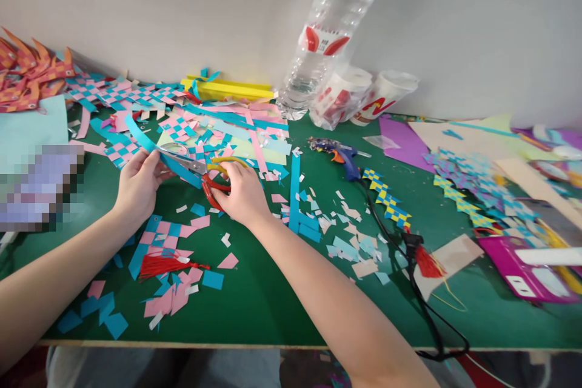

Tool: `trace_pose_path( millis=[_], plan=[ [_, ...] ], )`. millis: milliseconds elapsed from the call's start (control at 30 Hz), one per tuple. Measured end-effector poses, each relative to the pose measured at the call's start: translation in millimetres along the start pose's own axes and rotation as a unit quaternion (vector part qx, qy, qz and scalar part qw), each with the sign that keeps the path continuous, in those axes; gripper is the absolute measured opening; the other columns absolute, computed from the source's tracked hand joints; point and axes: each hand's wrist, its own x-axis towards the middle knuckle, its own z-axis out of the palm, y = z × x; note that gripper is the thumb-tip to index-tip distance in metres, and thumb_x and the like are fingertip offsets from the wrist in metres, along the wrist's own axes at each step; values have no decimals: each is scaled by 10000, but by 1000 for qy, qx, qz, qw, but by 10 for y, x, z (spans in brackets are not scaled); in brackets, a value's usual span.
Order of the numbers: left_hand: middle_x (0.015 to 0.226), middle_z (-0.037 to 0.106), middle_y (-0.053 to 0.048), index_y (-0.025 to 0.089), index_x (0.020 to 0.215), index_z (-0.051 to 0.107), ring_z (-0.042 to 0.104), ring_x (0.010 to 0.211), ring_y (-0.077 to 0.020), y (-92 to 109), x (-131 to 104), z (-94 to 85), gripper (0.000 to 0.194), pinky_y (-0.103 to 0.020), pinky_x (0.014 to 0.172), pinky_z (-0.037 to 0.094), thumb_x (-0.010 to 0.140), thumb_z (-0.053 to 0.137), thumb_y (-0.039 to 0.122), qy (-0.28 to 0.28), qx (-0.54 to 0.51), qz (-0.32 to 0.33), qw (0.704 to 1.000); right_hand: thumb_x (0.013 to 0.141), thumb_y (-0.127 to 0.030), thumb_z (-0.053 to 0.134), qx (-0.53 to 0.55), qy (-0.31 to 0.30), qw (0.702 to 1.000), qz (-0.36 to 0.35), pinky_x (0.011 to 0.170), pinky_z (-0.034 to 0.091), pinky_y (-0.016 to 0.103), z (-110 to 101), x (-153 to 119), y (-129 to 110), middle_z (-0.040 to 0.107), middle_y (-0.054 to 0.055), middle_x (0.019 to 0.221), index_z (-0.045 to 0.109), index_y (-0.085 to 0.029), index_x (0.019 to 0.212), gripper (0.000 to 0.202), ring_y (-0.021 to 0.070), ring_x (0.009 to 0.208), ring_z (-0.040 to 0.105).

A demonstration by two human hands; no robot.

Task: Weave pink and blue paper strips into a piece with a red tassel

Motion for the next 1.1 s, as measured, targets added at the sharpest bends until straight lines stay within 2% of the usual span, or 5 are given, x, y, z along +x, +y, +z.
trace_pose_path(
  millis=[467, 800, 933, 1033, 1100],
  plan=[
    [673, 603, 17, 197, 763, 589, 606, 593, -112, -11, -1, 4, 231, -224, 616, 567, 795, 681, 407, -2, 6, 4, 1000, 785, -301, 654, 9, -12, 1000, 23, 865, 537, 497, 6, -14, 2, 677, 119, 1127, 582, -216, 1090, 325, 300, 970, 653],
    [707, 608, 11, 193, 773, 583, 627, 628, -123, 4, -10, 18, 260, -264, 661, 571, 796, 694, 428, -11, 15, 3, 1000, 832, -335, 623, 29, 15, 999, 3, 865, 550, 473, -18, 2, -18, 669, 123, 1085, 541, -214, 1072, 281, 287, 1024, 643],
    [692, 566, 18, 203, 719, 544, 605, 651, -118, -15, -2, -1, 286, -248, 669, 576, 790, 705, 428, 18, 9, 22, 1000, 821, -325, 622, 28, 43, 999, -2, 870, 542, 475, -12, 2, -19, 670, 116, 1065, 530, -210, 1085, 303, 265, 940, 656],
    [689, 532, 24, 213, 684, 523, 592, 672, -123, -21, 0, -13, 288, -254, 688, 582, 792, 706, 407, 50, 8, 37, 998, 816, -329, 620, 28, 43, 999, 3, 884, 531, 479, -15, 1, -22, 660, 121, 1097, 519, -212, 1116, 338, 281, 1005, 647],
    [694, 541, 22, 214, 680, 533, 604, 691, -131, -16, -4, -13, 271, -271, 715, 590, 800, 699, 393, 47, 10, 40, 998, 814, -333, 623, 28, 35, 999, 6, 885, 527, 477, -18, 2, -23, 649, 135, 1131, 512, -205, 1134, 362, 294, 1060, 631]
  ],
)
